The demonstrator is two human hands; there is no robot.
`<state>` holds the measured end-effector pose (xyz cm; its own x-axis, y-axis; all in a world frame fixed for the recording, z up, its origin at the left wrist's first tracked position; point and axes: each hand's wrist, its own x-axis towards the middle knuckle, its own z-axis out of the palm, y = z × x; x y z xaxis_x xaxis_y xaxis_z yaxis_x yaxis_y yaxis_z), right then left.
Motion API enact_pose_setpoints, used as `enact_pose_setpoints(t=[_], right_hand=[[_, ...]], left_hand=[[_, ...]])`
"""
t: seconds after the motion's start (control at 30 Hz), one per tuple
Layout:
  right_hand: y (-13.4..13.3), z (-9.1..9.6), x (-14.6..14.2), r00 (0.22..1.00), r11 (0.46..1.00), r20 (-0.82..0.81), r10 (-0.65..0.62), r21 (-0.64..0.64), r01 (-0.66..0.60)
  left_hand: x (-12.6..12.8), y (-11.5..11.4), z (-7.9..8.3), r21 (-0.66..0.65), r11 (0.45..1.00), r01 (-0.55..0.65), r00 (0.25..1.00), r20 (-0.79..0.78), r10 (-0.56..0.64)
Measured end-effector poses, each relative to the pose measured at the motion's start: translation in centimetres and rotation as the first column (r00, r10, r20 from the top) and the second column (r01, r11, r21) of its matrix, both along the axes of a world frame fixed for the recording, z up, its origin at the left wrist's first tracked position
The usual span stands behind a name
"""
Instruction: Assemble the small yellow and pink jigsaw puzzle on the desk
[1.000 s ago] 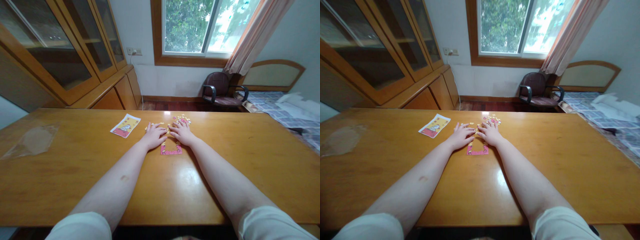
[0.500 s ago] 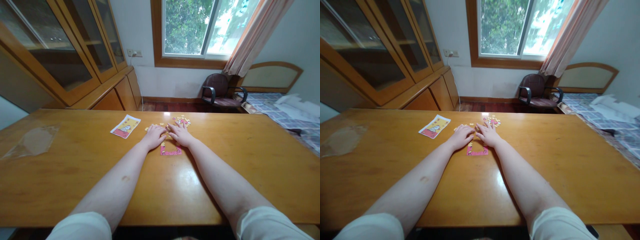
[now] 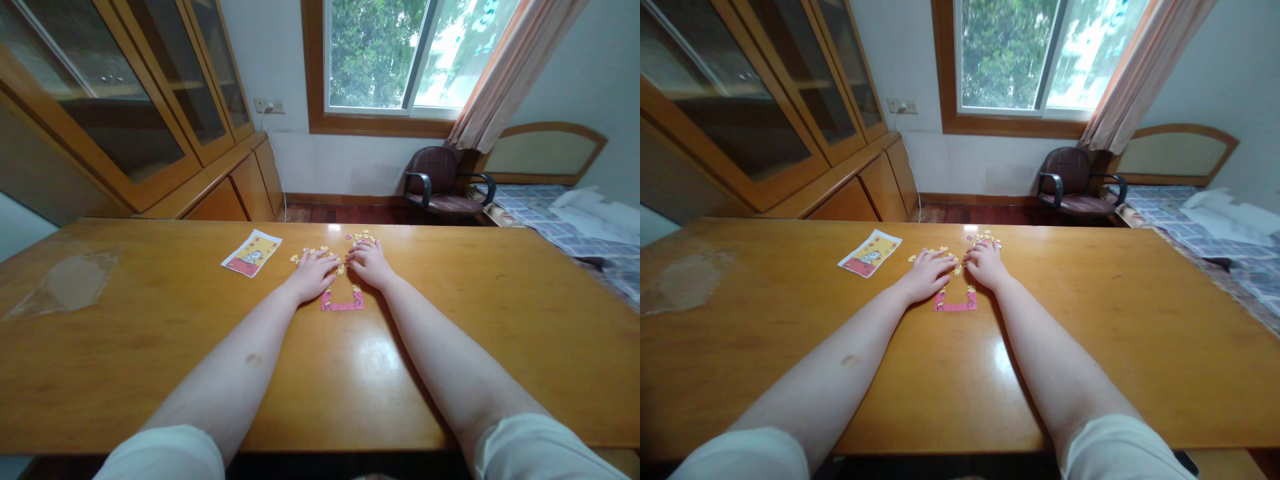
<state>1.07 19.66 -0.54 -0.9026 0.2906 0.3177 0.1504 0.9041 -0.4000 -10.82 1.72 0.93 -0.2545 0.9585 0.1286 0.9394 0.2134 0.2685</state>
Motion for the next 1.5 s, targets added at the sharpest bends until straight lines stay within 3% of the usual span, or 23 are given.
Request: enact_pose_setpoints(t=[0.17,0.43,0.67,0.93,1.23,1.33,1.4,1.5], right_hand=[[-0.3,-0.1,-0.1,0.999,0.999,0.021,0.037,0.023,-0.038],[-1.5,-0.1,-0.7,0.994,0.998,0.104,-0.019,0.054,0.013],[-1.9,0.0,-0.8,0.996,0.999,0.08,-0.031,0.039,0.028],[-1.8,0.0,-0.9,0.997,0.999,0.078,-0.021,0.038,0.018],[-1.9,-0.2,-1.0,0.996,0.999,0.078,0.036,-0.002,-0.036],[-2.0,0.1,-0.7,0.996,0.996,0.066,0.067,-0.064,-0.063],[-1.6,0.3,-0.6,0.998,0.979,0.027,0.055,-0.196,-0.049],[-0.2,0.5,-0.3,0.993,0.865,-0.053,-0.102,-0.498,0.063]], left_hand=[[-0.2,0.0,0.0,-0.014,0.998,-0.055,0.998,-0.022,0.055],[0.2,0.2,-0.2,-0.139,0.971,-0.193,0.98,-0.076,0.184],[-0.2,0.2,-0.3,-0.065,0.962,-0.266,0.963,-0.057,0.263],[0.1,0.0,0.1,0.028,0.996,-0.085,0.995,-0.042,0.086],[0.0,0.0,0.0,0.034,0.998,-0.052,0.998,-0.033,0.054],[-0.3,0.0,-0.1,0.056,0.996,-0.073,0.997,-0.028,0.075],[-0.5,0.0,-0.2,0.059,0.994,-0.089,0.996,-0.018,0.09],[-0.4,-0.1,-0.1,0.026,0.997,-0.076,0.997,0.006,0.076]])
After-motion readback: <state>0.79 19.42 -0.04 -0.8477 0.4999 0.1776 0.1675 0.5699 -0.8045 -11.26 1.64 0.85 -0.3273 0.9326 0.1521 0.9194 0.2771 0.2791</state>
